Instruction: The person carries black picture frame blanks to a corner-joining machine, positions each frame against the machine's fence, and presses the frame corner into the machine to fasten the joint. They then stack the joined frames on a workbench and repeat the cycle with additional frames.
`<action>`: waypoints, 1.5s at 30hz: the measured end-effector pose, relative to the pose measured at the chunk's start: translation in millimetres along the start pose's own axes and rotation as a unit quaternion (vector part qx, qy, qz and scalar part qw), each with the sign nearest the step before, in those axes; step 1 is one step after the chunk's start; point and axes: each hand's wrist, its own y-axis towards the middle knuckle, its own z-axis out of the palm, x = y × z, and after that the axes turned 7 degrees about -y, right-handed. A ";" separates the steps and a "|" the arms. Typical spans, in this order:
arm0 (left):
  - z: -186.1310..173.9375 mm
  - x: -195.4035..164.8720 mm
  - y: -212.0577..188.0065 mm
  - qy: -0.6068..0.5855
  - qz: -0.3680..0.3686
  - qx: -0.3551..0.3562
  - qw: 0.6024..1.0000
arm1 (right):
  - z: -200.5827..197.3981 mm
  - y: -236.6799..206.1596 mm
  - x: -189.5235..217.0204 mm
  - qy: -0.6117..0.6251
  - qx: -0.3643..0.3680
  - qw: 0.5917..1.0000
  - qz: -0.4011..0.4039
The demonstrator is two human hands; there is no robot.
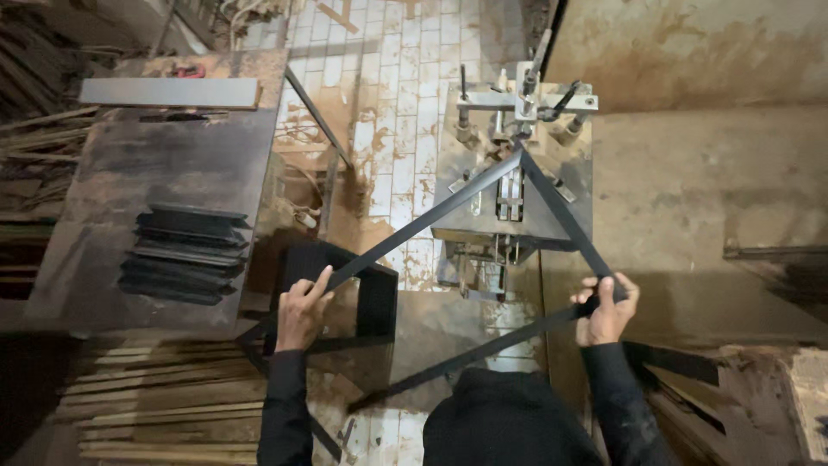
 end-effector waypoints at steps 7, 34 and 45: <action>47.5 -8.6 24.1 -0.070 -0.058 0.082 0.992 | -9.8 0.9 -15.5 0.004 -0.084 0.989 0.122; 119.5 -28.3 85.9 -0.159 -0.096 0.062 0.981 | 14.8 105.9 -22.7 -0.123 -0.135 0.975 0.127; 158.6 -85.9 168.1 -0.145 -0.077 0.135 0.977 | 20.1 117.5 -15.6 -0.154 -0.118 0.967 0.168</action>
